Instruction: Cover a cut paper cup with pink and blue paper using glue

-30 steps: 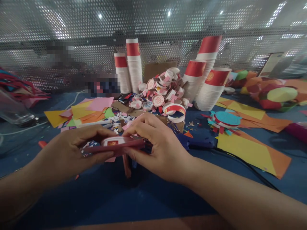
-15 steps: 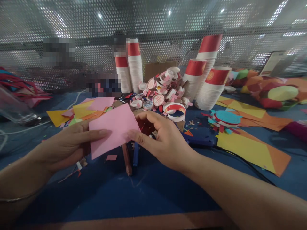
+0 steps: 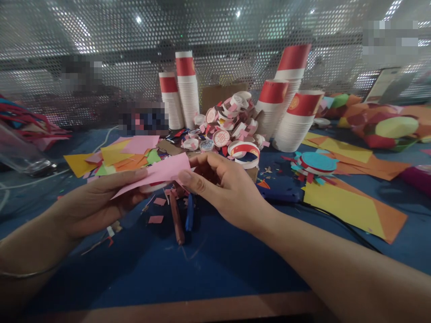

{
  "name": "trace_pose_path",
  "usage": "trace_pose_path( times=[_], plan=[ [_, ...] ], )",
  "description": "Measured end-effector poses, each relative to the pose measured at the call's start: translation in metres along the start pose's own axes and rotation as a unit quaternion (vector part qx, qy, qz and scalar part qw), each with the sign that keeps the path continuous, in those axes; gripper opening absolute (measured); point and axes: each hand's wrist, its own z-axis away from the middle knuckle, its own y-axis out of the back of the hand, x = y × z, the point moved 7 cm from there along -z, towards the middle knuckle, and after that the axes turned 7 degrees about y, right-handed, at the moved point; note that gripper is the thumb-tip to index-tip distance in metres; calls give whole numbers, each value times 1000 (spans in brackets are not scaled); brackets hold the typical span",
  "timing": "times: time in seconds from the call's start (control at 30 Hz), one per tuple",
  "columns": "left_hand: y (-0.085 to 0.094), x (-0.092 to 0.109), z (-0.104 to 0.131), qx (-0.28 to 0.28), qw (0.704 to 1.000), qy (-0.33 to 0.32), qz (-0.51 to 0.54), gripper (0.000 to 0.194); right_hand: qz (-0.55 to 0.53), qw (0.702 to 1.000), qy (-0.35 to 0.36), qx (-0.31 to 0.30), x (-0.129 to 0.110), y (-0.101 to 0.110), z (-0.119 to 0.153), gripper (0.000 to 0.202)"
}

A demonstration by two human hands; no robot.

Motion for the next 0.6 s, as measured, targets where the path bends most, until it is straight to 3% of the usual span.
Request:
trace_pose_path(
  times=[0.13, 0.3, 0.6],
  plan=[
    [2, 1, -1, 5, 1000, 1, 7, 15, -5, 1000, 1, -1, 0, -1, -1, 30],
    [3, 1, -1, 14, 1000, 8, 9, 24, 20, 1000, 6, 2, 1, 0, 1, 29],
    [8, 0, -1, 64, 997, -2, 44, 24, 106, 993, 39, 38, 6, 7, 4, 38]
  ],
)
